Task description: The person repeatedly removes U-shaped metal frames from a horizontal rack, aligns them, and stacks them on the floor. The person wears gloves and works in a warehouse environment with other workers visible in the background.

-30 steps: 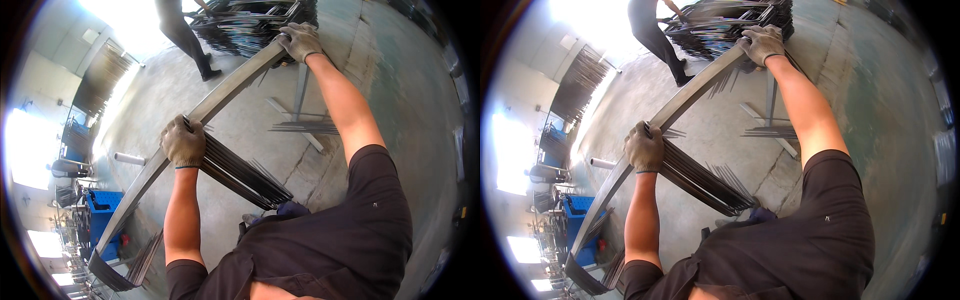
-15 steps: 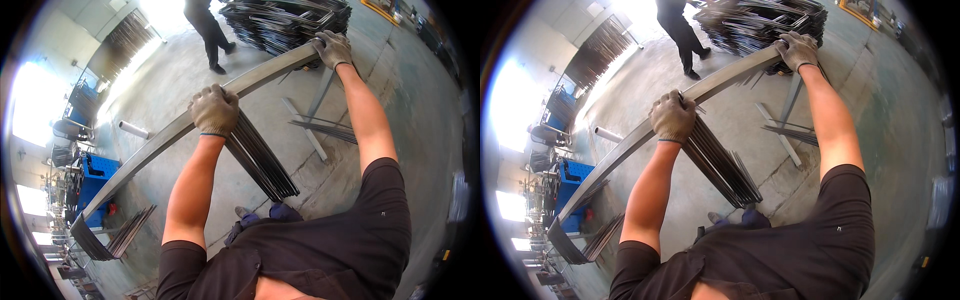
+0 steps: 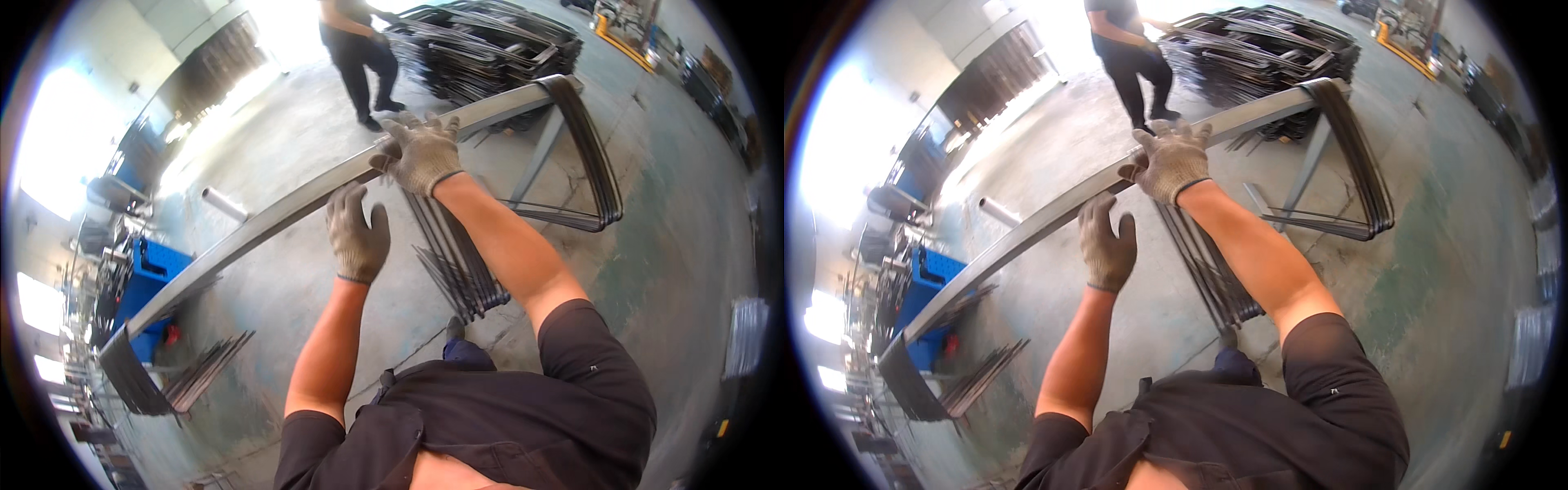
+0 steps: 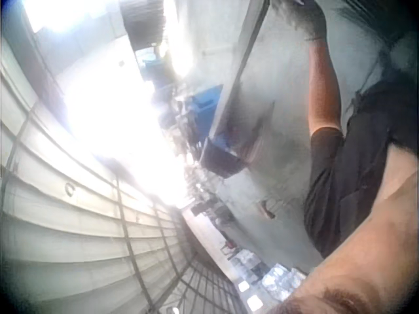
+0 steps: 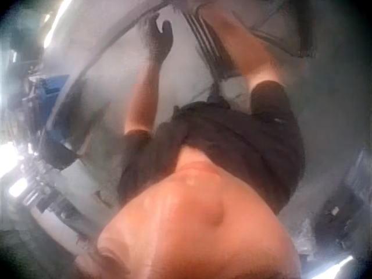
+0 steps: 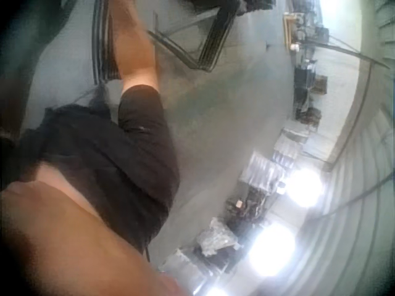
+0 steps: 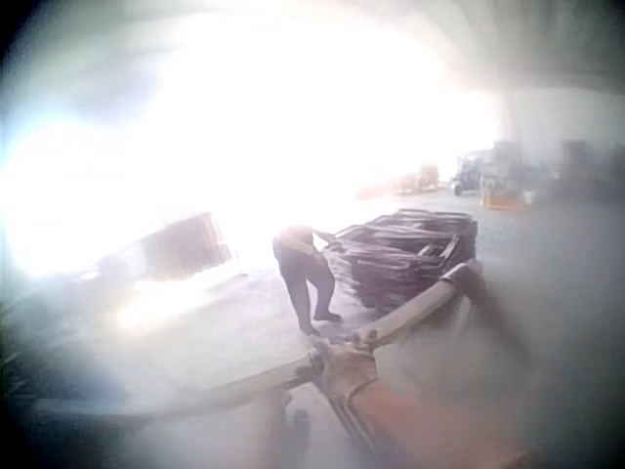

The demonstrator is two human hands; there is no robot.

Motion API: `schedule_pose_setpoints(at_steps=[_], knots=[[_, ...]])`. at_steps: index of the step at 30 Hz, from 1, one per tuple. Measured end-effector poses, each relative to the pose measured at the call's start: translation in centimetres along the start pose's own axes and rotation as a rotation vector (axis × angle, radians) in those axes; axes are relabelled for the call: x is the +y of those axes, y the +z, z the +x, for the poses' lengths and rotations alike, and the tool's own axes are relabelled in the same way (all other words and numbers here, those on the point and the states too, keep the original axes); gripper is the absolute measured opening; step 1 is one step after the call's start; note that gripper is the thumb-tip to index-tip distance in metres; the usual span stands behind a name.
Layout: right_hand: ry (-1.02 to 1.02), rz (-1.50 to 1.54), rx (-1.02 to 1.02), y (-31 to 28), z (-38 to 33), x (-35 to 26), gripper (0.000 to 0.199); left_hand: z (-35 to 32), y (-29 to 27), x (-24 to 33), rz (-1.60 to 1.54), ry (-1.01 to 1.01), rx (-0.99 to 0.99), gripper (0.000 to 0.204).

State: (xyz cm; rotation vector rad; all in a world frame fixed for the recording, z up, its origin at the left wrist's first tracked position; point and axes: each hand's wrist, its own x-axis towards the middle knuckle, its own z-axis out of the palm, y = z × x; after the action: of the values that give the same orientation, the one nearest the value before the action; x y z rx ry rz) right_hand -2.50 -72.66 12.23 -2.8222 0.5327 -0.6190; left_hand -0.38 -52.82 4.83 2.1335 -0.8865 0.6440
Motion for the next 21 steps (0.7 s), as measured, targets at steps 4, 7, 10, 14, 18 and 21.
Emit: schedule_pose_setpoints(at_steps=[4, 7, 10, 14, 18, 21], knots=[[-0.051, -0.092, 0.186, 5.5, 1.5, 1.4, 0.034, -13.6, -7.3, -7.3, -0.127, -0.287, -0.08, 0.032], [-0.265, -0.101, 0.214, 6.1, 2.5, 5.2, 0.039, -24.9, -15.4, -12.3, -0.091, -0.684, -0.173, 0.028], [-0.147, -0.221, 0.126, 6.4, 3.6, 7.9, 0.044, -35.5, -23.9, -16.7, -0.02, -0.944, -0.063, 0.03], [0.187, -0.336, 0.025, 5.5, 3.7, 2.0, 0.059, -50.3, -34.4, -21.4, 0.061, -1.382, 0.226, 0.032], [0.234, -0.424, 0.155, 7.7, 3.0, -5.7, 0.059, -55.4, -42.6, -24.7, 0.176, -1.528, 0.362, 0.033], [-0.042, -0.164, 0.21, 14.0, 2.1, -12.3, 0.059, -53.3, -47.9, -28.3, 0.238, -1.404, 0.487, 0.03]])
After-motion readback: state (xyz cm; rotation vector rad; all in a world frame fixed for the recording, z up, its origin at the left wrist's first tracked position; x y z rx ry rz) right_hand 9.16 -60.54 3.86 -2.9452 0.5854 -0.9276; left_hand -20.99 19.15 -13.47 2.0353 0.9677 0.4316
